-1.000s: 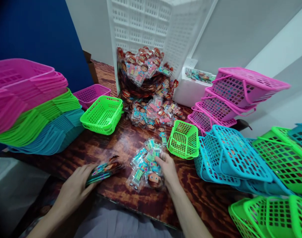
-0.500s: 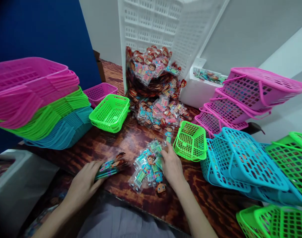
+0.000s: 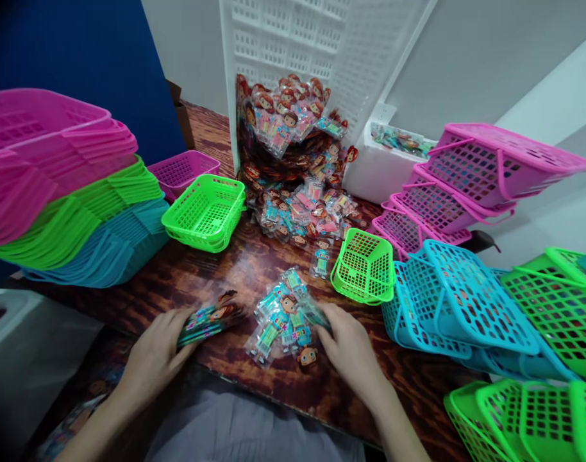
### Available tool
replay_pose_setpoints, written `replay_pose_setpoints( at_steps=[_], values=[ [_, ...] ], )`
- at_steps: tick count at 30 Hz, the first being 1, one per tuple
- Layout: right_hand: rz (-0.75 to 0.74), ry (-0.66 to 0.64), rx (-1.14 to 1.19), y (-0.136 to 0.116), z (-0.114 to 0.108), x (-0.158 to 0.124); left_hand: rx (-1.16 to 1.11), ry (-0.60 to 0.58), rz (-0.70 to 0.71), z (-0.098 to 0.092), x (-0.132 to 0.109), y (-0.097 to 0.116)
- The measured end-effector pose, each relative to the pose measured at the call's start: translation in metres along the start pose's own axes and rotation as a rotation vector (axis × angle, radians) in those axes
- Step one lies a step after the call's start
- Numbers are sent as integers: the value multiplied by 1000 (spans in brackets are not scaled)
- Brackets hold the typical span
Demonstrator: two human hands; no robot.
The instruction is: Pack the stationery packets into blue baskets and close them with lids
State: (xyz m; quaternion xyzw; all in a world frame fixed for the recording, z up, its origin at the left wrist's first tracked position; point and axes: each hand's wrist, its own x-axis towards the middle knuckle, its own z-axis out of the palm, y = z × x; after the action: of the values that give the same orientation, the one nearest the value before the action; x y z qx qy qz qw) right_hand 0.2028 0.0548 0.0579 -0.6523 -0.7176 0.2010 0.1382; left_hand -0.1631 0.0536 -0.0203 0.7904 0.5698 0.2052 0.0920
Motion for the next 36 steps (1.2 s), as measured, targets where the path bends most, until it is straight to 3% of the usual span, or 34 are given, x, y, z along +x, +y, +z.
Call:
replay_pose_setpoints(
  at_steps=[4,9,14,19,24,27,32,36],
  values=[
    [94,-95,112,19,-5,-22,-1,-6,-10,2,0,-1],
    [125,-86,22,45,22,-8,3,-6,9,2,1,-2],
    [46,-149,-87,36,21,0,12,-3,17,1,1,-1],
    [-73,-11,-218,18,14,-35,30,-13,21,3,0,-1],
    [-19,67,-316,23,24,-66,40,-8,30,1,1,-2],
    [55,81,-277,33,30,-74,28,-17,78,-3,5,-5],
    [19,104,-219,47,41,-75,-36,-57,188,-10,13,-16],
    [-3,98,-279,45,43,-76,-90,-123,164,-24,17,-8]
  ],
)
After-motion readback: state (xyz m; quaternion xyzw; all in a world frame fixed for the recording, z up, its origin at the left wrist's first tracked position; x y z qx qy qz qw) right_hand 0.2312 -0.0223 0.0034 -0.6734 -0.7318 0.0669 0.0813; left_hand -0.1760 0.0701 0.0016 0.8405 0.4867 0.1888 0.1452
